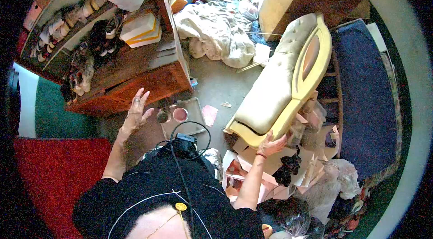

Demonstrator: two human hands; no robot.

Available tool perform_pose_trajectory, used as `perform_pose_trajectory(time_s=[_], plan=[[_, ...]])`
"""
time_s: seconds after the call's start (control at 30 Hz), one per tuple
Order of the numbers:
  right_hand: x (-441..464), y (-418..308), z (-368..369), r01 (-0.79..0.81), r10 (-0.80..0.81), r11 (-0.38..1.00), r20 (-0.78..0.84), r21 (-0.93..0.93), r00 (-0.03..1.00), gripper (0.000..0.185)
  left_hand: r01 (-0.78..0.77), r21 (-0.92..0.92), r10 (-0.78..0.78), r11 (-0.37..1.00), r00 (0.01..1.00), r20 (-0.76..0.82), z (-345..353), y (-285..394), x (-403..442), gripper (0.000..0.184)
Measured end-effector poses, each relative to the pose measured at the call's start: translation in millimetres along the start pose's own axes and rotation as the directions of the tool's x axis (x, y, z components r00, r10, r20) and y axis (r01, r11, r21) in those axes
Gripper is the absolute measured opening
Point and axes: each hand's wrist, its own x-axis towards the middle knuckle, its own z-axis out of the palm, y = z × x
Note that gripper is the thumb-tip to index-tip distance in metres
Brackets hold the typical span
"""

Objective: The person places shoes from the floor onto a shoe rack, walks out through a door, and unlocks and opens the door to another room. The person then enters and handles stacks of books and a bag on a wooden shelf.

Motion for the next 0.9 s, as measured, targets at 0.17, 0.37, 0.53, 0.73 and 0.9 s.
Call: perform_pose_trajectory(time_s=[0.17,0.37,0.53,0.73,0.9], plan=[[1.6,-10.2,-8.0,-0.004,0.004,1.000,0.025,0.019,1.000,0.070,-0.100,-0.074,0.100,0.992,0.995,0.002,6.8,-13.5,38.9,0.063],[8.1,-5.7,-8.1,-0.081,0.082,0.955,-0.005,-0.285,0.997,0.080,-0.105,-0.099,0.106,0.990,0.994,0.006,6.4,-24.8,83.6,0.062],[74.1,-89.1,-13.9,0.185,-0.178,0.982,-0.177,0.026,0.968,0.052,-0.106,-0.096,0.100,0.990,0.993,-0.070,17.7,-36.3,136.1,0.060],[163.6,-208.7,103.7,0.042,-0.077,0.853,0.046,0.521,0.996,0.057,-0.074,-0.033,0.067,0.997,0.980,-0.187,24.9,-35.0,237.9,0.062],[226.2,-240.8,247.9,-0.277,-0.075,0.584,0.391,0.763,0.917,0.059,0.067,-0.007,-0.065,0.998,0.925,-0.375,6.5,-19.8,356.7,0.067]])
